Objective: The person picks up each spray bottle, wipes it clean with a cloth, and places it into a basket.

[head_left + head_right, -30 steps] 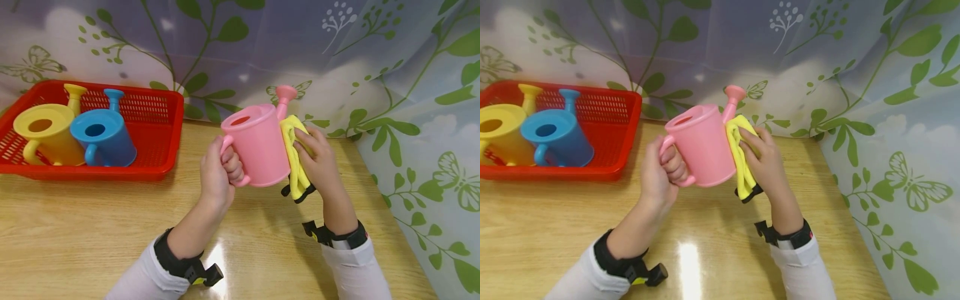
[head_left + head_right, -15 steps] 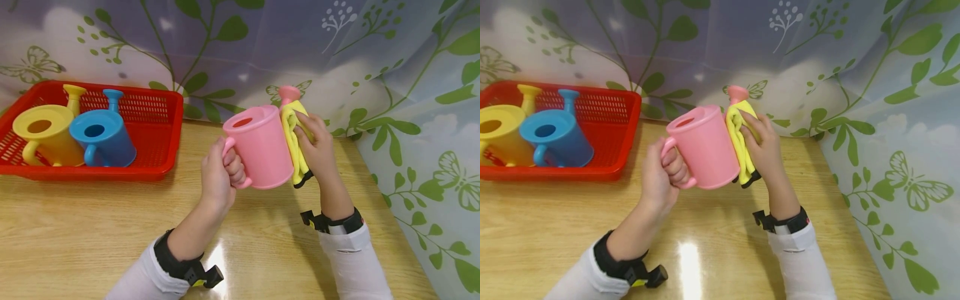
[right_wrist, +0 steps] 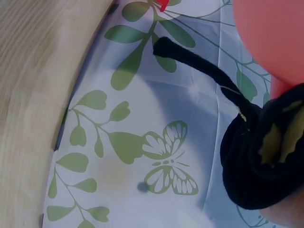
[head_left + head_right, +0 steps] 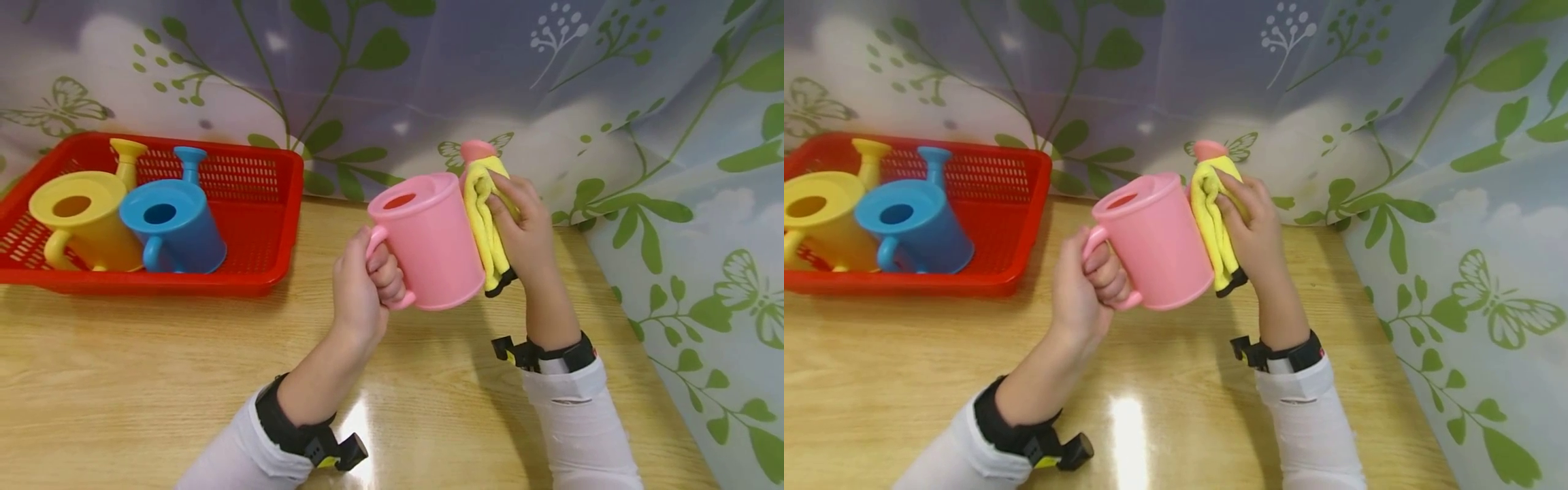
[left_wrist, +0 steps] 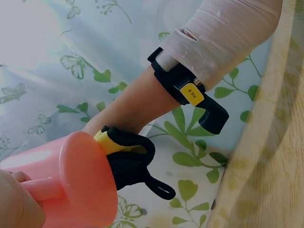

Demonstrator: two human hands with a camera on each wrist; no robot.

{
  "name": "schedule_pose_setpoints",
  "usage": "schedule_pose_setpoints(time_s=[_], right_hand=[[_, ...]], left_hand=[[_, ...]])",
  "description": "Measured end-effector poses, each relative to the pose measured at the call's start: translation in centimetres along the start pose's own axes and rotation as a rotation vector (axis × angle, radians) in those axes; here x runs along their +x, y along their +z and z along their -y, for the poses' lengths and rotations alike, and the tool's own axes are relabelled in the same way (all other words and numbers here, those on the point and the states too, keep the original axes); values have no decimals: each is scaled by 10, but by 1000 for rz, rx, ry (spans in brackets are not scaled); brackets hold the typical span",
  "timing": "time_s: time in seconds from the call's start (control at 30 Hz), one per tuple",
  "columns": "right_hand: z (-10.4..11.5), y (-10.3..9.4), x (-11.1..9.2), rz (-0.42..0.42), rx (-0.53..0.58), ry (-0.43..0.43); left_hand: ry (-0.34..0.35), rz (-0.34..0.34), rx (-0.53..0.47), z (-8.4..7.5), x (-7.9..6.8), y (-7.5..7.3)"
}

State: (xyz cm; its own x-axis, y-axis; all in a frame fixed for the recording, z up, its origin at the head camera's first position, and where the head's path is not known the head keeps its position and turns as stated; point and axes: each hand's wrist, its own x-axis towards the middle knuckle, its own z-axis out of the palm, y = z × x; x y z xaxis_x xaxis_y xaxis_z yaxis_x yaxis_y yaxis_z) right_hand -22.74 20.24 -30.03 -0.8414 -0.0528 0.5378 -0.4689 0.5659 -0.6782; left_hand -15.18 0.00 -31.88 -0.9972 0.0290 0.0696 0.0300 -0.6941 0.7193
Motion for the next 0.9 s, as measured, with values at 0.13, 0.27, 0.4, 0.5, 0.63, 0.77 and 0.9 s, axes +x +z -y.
schedule_pose_setpoints(time_s=[0.13,0.27,0.4,0.5,0.63,0.77,0.9], right_hand=[[-1,0,-3,30,-12,5],[-4,0,-8,62,-35,-14],[-6,1,-14,100,-68,-54],[-7,1,-18,119,-59,-77],[-9,0,-22,143,-29,-117],[-8,-3,-24,178,-24,-141],[-4,-7,-27,232,-12,-80]], left_hand=[[-6,-6,-10,1,0,0],[-8,-11,-14,1,1,0],[-10,-21,-8,2,3,-2],[-11,-30,3,1,3,-2],[-1,-37,0,0,4,-3],[10,-31,-4,-1,5,-4],[5,-30,4,-2,7,-6]])
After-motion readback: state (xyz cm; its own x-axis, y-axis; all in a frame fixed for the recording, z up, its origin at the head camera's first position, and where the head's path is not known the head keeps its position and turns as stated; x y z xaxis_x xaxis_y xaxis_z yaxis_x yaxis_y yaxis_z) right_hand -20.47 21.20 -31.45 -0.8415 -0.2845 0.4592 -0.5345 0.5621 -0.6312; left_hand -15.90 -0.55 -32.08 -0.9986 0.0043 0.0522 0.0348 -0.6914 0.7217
